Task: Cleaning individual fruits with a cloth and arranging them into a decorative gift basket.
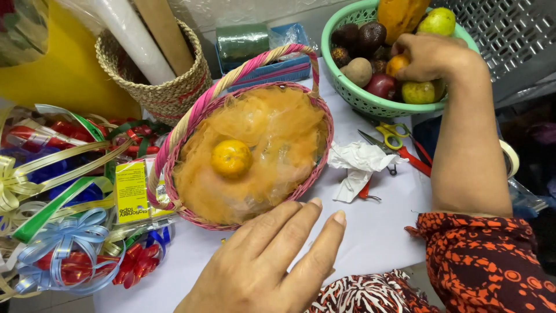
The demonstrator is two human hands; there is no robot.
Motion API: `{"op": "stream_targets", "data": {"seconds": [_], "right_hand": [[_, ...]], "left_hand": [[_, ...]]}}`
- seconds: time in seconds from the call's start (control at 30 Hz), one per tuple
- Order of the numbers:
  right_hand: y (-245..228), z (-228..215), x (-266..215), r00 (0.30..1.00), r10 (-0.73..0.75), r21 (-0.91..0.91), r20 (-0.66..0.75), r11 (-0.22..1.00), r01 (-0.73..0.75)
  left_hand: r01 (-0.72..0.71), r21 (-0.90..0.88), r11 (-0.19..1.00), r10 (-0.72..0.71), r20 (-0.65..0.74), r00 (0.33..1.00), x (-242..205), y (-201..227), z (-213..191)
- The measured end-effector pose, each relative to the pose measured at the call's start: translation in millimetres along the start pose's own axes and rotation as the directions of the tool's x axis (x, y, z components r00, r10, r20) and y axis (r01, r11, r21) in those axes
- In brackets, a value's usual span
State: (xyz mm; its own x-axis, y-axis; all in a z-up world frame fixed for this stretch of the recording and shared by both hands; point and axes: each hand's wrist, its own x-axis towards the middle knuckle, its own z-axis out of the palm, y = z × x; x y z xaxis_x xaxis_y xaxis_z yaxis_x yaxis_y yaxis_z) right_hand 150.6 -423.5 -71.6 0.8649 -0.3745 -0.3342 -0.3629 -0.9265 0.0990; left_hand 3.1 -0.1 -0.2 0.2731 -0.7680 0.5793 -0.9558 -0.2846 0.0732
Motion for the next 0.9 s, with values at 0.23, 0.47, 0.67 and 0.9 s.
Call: {"op": "stream_targets", "data": {"seconds": [0.23,0.47,0.67,0.9], "right_hand": [[18.4,20.9,-26.7,0.798,-0.097,0.181,-0.595,0.951,0.250],[-45.1,15.1,-133.2,0.475,-0.358,0.401,-0.804,0.264,0.877],[-79.6,49.1,-167.1,0.373,-0.469,0.504,-0.801,-0.190,0.842],[-79.0,60.4,-175.3,0.324,-0.488,0.459,-0.811,-0.186,0.869]], "left_hand": [[0.051,-0.131,0.990,-0.041,0.073,0.996,6.6,-13.9,8.4],[0.355,-0.407,0.842,-0.321,0.152,0.935,23.3,-29.3,35.3],[0.573,-0.618,0.538,-0.456,0.358,0.815,31.2,-35.8,52.6],[0.524,-0.602,0.603,-0.424,0.315,0.849,34.4,-37.5,67.3]]}}
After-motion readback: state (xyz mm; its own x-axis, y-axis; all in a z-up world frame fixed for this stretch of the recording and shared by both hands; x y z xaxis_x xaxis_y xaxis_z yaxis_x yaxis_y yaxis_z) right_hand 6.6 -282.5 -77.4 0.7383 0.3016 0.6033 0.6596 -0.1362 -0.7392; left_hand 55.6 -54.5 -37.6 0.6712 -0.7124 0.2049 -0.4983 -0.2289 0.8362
